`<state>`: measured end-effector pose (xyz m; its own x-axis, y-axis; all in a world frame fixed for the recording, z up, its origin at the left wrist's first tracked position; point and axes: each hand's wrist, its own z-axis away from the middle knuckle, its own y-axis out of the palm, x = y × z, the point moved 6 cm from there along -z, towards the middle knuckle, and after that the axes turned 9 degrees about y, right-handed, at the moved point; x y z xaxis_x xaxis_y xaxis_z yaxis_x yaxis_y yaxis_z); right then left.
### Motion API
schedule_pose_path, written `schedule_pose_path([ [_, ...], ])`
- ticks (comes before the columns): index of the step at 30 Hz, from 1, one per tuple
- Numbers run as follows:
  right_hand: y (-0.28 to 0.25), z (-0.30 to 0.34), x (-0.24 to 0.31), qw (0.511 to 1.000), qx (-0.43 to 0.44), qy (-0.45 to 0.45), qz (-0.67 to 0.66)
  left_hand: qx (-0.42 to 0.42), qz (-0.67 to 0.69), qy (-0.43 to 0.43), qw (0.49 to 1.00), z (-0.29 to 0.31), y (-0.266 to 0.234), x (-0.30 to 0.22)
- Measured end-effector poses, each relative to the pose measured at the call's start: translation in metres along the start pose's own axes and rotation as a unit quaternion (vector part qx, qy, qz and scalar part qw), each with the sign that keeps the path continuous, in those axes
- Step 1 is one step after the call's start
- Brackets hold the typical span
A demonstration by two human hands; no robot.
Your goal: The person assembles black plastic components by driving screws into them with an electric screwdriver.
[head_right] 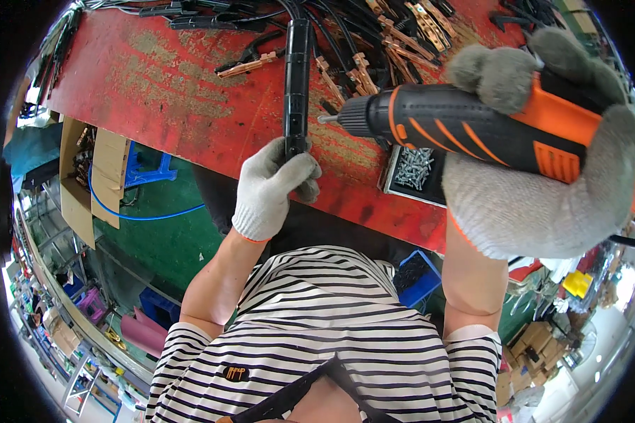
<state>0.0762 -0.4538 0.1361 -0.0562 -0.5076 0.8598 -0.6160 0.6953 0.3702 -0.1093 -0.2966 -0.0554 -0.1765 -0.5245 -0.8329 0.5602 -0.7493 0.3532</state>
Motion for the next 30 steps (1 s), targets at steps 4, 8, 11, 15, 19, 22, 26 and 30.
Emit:
schedule_pose_path([
  [4,0.024,-0.005,-0.025,0.999,0.019,0.029,-0.015,-0.004,0.001,-0.005,1.0,0.001,-0.002,-0.002],
  [8,0.027,-0.007,-0.041,0.997,0.007,0.058,-0.046,0.002,-0.001,-0.005,1.0,0.001,-0.006,-0.002],
  [11,0.029,-0.009,-0.047,0.996,0.022,0.057,-0.068,0.007,0.009,-0.005,1.0,0.001,-0.007,-0.002],
  [15,0.033,-0.009,-0.05,0.996,0.01,0.059,-0.064,0.011,0.015,-0.007,1.0,0.001,-0.006,-0.004],
  [19,0.031,-0.008,-0.055,0.996,-0.061,0.059,-0.038,0.011,0.027,-0.014,0.999,0.002,-0.006,-0.003],
  [22,0.032,-0.007,-0.053,0.995,-0.079,0.051,-0.027,0.006,0.035,-0.009,0.999,0.003,-0.006,-0.001],
  [26,0.034,-0.007,-0.054,0.996,-0.069,0.05,-0.004,0.007,0.034,-0.007,0.999,0.003,-0.005,-0.003],
  [30,0.032,-0.006,-0.057,0.997,-0.051,0.061,-0.01,0.006,0.018,-0.002,1.0,0.004,-0.004,-0.004],
])
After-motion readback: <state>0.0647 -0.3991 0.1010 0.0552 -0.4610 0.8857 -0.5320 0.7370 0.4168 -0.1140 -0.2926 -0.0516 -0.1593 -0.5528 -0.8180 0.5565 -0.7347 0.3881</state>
